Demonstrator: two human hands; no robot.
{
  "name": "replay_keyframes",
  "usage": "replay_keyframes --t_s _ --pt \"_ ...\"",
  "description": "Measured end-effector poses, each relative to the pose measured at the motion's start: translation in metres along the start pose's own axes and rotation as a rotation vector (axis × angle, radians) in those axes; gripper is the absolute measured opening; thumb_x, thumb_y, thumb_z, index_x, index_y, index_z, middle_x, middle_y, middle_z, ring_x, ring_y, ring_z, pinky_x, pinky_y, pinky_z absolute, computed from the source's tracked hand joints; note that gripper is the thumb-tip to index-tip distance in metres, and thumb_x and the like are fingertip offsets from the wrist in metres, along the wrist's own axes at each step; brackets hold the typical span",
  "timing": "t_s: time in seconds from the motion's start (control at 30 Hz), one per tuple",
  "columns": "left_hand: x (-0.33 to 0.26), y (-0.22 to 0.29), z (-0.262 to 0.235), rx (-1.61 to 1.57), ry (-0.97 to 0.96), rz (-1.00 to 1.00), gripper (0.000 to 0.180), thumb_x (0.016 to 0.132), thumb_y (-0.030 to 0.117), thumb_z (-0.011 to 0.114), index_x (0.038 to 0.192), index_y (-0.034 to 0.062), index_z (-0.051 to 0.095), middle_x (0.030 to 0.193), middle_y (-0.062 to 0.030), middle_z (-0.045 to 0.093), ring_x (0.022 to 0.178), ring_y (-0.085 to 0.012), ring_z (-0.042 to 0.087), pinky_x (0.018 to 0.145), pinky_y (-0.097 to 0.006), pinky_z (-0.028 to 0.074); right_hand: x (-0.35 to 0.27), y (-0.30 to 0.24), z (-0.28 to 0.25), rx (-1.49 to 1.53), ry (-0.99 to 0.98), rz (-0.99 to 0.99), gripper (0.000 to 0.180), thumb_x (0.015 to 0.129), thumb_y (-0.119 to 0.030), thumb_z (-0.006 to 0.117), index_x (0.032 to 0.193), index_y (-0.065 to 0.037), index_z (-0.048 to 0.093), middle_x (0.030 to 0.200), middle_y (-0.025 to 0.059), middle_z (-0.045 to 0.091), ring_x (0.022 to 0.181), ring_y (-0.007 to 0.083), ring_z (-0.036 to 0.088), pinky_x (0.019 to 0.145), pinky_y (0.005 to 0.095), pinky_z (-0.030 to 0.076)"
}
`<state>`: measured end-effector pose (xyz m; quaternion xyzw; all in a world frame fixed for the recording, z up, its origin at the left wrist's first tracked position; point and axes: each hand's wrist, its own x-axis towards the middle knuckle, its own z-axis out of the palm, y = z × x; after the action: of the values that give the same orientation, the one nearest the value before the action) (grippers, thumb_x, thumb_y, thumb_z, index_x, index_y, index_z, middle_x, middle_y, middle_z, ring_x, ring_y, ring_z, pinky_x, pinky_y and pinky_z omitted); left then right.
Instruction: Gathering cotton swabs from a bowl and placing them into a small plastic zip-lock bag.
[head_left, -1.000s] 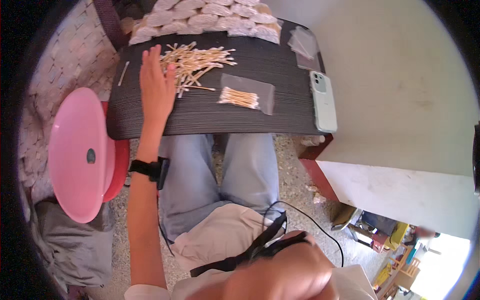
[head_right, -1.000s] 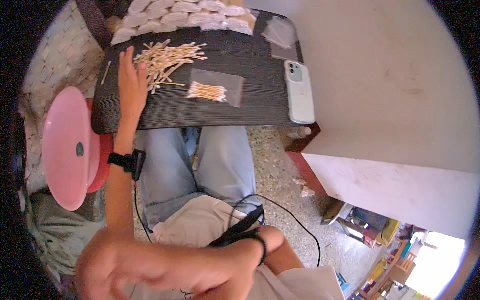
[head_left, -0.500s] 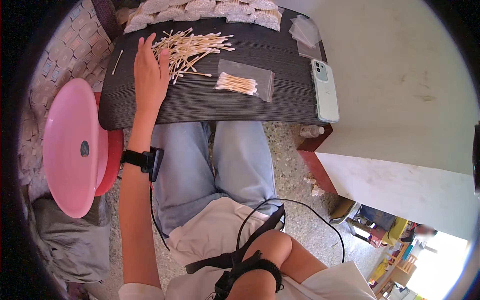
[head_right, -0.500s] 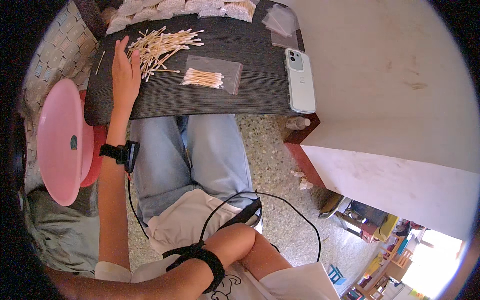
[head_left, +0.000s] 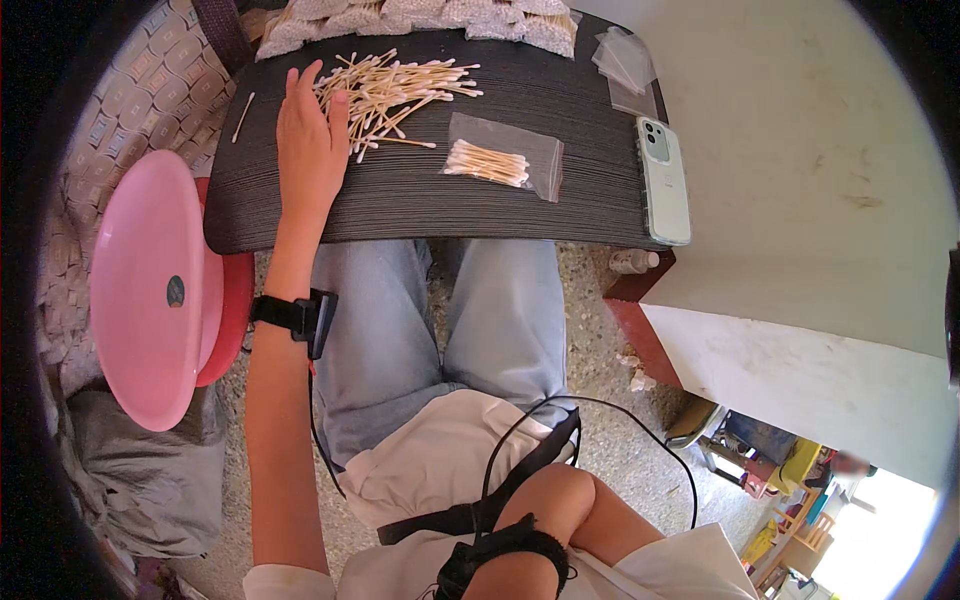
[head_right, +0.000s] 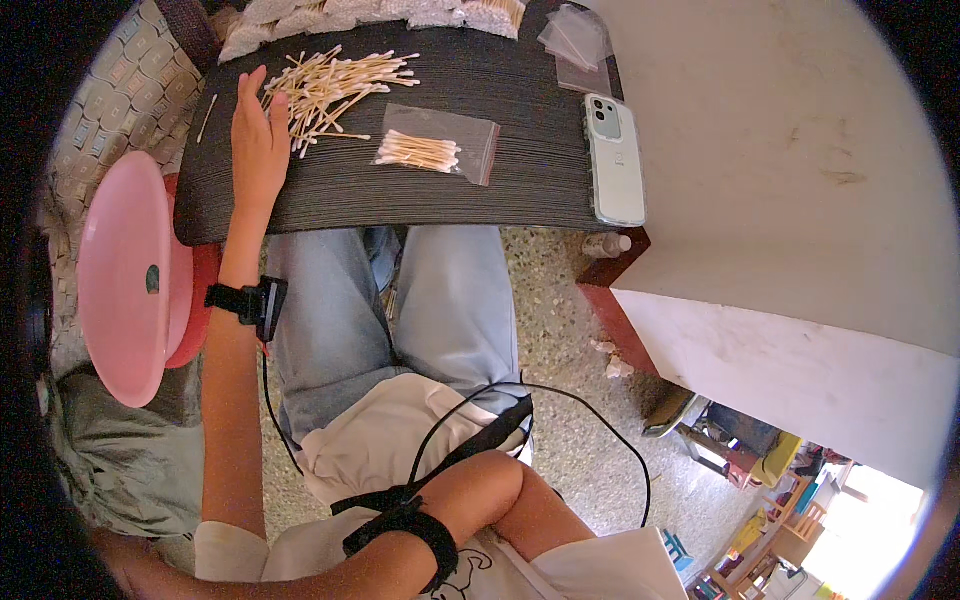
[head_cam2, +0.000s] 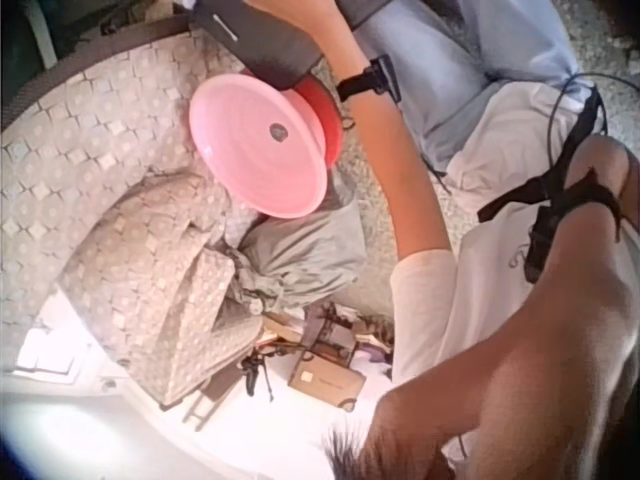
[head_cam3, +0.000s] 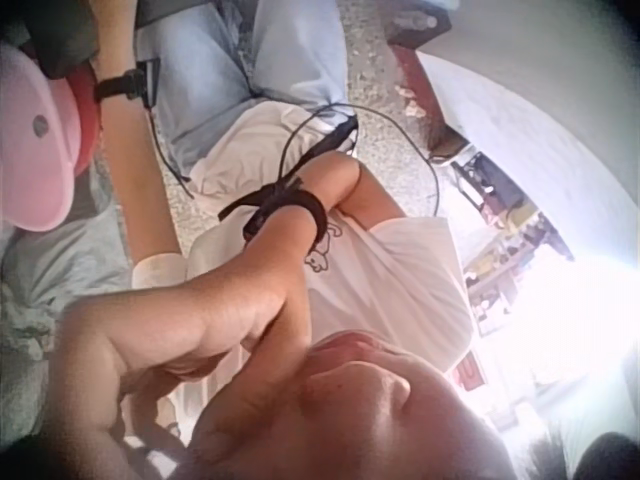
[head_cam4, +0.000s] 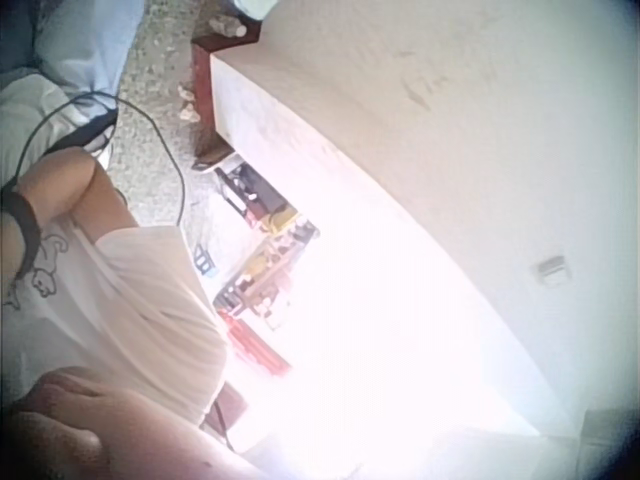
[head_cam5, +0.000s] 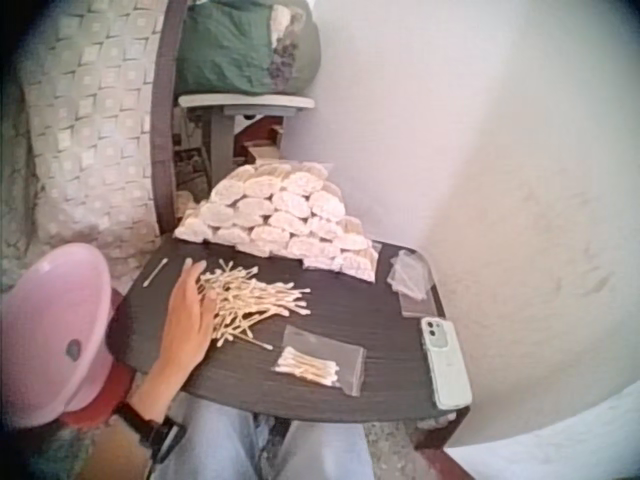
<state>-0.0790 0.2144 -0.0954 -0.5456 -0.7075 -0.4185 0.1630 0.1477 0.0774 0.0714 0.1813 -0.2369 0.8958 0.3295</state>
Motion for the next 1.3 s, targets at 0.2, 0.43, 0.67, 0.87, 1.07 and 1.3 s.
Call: replay_keyframes --t_s 0.2,0.43,0.67,0.87,1.07,1.3 --pt "0.001 0.005 0.003 -0.009 -0.008 -0.011 0.047 0.096 0.037 0.038 0.129 0.0023 0.04 0.131 -0.0297 0.039 0.123 -0.0389 0.038 0.102 -0.044 0.029 0.0 0.003 0.001 0.033 -0.005 -0.036 0.022 0.087 0.001 0.048 0.108 0.007 0.048 0.103 0.0125 0.053 0.085 0.0169 0.058 0.068 0.0261 0.047" --pt "0.002 -0.001 0.002 -0.1 0.005 -0.009 0.046 0.096 0.036 0.039 0.127 0.002 0.04 0.131 -0.0256 0.041 0.124 -0.037 0.038 0.102 -0.043 0.029 -0.003 0.005 0.009 0.061 -0.02 -0.066 0.021 0.087 0.003 0.047 0.108 0.008 0.048 0.102 0.0122 0.053 0.085 0.0164 0.058 0.067 0.0256 0.048" --pt "0.004 0.017 -0.031 -0.196 0.102 0.028 0.037 0.094 0.025 0.048 0.123 0.0026 0.044 0.128 -0.0196 0.046 0.128 -0.0346 0.034 0.103 -0.041 0.03 0.0 0.012 0.02 0.129 -0.058 -0.075 0.021 0.087 0.004 0.045 0.107 0.008 0.048 0.101 0.0118 0.054 0.085 0.0159 0.058 0.067 0.0251 0.048" --pt "0.018 0.069 -0.15 -0.257 -0.091 0.203 0.029 0.089 0.007 0.053 0.117 0.003 0.049 0.123 -0.0154 0.05 0.123 -0.0272 0.043 0.099 -0.035 0.035 0.014 -0.005 0.006 -0.01 -0.2 0.075 0.019 0.085 0.009 0.047 0.104 0.009 0.049 0.091 0.0115 0.059 0.069 0.0137 0.057 0.06 0.0239 0.044" --pt "0.018 0.029 -0.266 -0.233 -0.006 -0.405 0.032 0.092 0.008 0.051 0.123 0.0049 0.047 0.102 -0.0055 0.057 0.082 -0.0105 0.053 0.076 -0.024 0.044 -0.002 -0.102 -0.048 -1.182 0.457 0.306 0.007 0.083 -0.003 0.048 0.088 -0.001 0.052 0.084 0.0075 0.052 0.076 0.0124 0.05 0.068 0.0231 0.04" --pt "-0.017 -0.057 -0.284 -0.012 -0.541 -0.213 0.011 0.078 0.002 0.059 0.089 0.0054 0.059 0.081 -0.0049 0.059 0.068 -0.0146 0.056 0.065 -0.027 0.045 0.021 -0.201 -0.061 -1.957 0.348 0.177 0.009 0.091 -0.007 0.048 0.095 -0.002 0.055 0.089 0.0031 0.054 0.077 0.0115 0.049 0.072 0.0234 0.039"
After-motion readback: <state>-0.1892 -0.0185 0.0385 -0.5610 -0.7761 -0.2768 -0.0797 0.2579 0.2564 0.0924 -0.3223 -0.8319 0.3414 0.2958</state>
